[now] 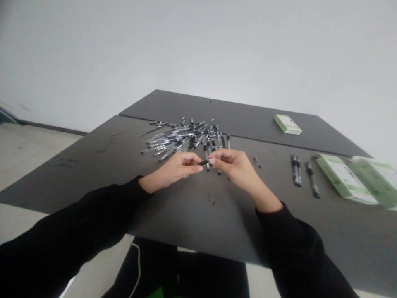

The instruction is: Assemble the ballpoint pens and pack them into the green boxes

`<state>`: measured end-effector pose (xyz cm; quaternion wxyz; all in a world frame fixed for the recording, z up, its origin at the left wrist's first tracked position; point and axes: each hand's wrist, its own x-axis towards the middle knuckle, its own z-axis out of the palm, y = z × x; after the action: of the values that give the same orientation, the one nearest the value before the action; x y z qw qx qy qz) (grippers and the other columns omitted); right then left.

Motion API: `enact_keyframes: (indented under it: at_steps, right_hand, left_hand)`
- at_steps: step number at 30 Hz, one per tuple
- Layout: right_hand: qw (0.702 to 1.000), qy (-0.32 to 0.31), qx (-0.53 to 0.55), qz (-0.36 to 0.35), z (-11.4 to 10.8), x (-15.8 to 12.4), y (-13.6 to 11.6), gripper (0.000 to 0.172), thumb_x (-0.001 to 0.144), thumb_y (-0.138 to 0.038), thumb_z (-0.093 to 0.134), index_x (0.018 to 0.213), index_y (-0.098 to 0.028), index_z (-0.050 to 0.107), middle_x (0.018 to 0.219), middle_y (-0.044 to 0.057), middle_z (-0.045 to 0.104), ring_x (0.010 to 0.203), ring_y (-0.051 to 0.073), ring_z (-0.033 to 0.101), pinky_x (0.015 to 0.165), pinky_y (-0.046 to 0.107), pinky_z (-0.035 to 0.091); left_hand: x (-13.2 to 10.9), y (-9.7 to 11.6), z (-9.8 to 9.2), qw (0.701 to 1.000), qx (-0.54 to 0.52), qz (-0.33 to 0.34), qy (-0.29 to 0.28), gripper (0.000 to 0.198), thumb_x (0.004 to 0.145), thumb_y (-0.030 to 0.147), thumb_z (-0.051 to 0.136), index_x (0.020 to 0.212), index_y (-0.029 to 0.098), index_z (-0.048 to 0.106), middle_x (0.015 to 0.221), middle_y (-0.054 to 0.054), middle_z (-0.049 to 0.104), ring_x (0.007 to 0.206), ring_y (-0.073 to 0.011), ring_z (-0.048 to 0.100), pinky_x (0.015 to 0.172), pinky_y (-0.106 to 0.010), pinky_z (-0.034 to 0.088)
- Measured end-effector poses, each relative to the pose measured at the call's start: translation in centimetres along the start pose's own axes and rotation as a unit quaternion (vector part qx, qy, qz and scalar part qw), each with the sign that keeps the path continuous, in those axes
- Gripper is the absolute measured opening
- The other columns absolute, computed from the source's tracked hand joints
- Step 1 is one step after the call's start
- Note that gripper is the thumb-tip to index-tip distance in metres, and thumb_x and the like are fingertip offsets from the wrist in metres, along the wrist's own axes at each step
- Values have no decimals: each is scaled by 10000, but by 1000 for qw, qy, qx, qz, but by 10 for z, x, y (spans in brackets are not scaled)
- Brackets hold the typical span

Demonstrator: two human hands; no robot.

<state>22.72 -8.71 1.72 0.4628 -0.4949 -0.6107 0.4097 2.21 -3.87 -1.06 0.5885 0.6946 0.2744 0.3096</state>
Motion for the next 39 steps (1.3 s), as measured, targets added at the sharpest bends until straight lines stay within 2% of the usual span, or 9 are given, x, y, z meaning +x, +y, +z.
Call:
enact_keyframes:
  at_steps: [6,11,16,20,22,26,30,34,39]
  right_hand:
    - [999,-21,23,11,7,0,2,293,771,-439,791,915,-186,755,704,10,693,599,107,574,599,263,471]
    - [998,-38,58,12,13,-2,-4,325,811,-490,744,920,-189,687,669,-2,678,601,125,622,625,285,516]
    - [997,-55,54,29,12,-3,-5,342,826,-508,723,937,-186,685,679,10,684,622,135,627,634,291,519]
    - [998,-30,58,17,10,-3,-3,352,828,-517,717,932,-181,717,680,13,679,596,120,592,592,268,487]
    - [998,0,68,-2,8,-2,-2,319,829,-497,726,910,-189,725,657,0,661,584,110,580,584,256,472]
    - [994,55,97,-19,1,-2,-3,276,795,-461,771,900,-207,745,664,-7,649,572,105,565,569,253,459]
    - [989,72,127,-11,-1,-1,-2,276,767,-449,793,909,-216,757,658,-9,631,566,110,549,558,265,457]
    - [985,83,149,-4,5,0,1,274,763,-439,793,920,-216,768,653,-18,609,565,103,524,565,270,464]
    - [983,81,164,11,11,0,4,276,754,-415,805,935,-208,783,645,-23,602,558,91,514,555,259,457]
  left_hand:
    - [-1,-11,2,997,-32,-12,-66,289,889,391,535,837,134,659,657,26,495,562,-92,422,539,-249,314]
    - [1,-23,5,985,-131,-48,-98,218,835,332,564,876,133,643,706,6,502,570,-96,423,528,-251,312]
    - [0,-21,9,986,-118,-52,-106,236,887,354,547,906,137,637,704,19,478,557,-83,422,522,-239,305]
    - [0,-17,8,988,-104,-35,-108,249,914,389,557,905,151,629,740,25,483,573,-73,451,537,-232,354]
    - [0,-15,8,983,-124,-60,-121,308,927,437,534,907,145,631,762,10,511,561,-74,465,511,-231,365]
    - [-1,-10,8,959,-178,-127,-178,552,979,574,327,923,124,643,634,14,495,415,-60,326,386,-219,210]
    - [-3,-2,7,960,-220,-126,-120,391,963,472,477,792,138,585,522,89,305,407,-39,177,399,-195,147]
    - [-3,2,5,969,-228,-87,-40,238,812,315,731,831,155,554,615,85,354,465,-23,238,430,-157,173]
    - [-1,-2,5,951,-276,-133,-45,320,934,487,534,845,179,532,562,98,293,422,-42,163,395,-176,126]
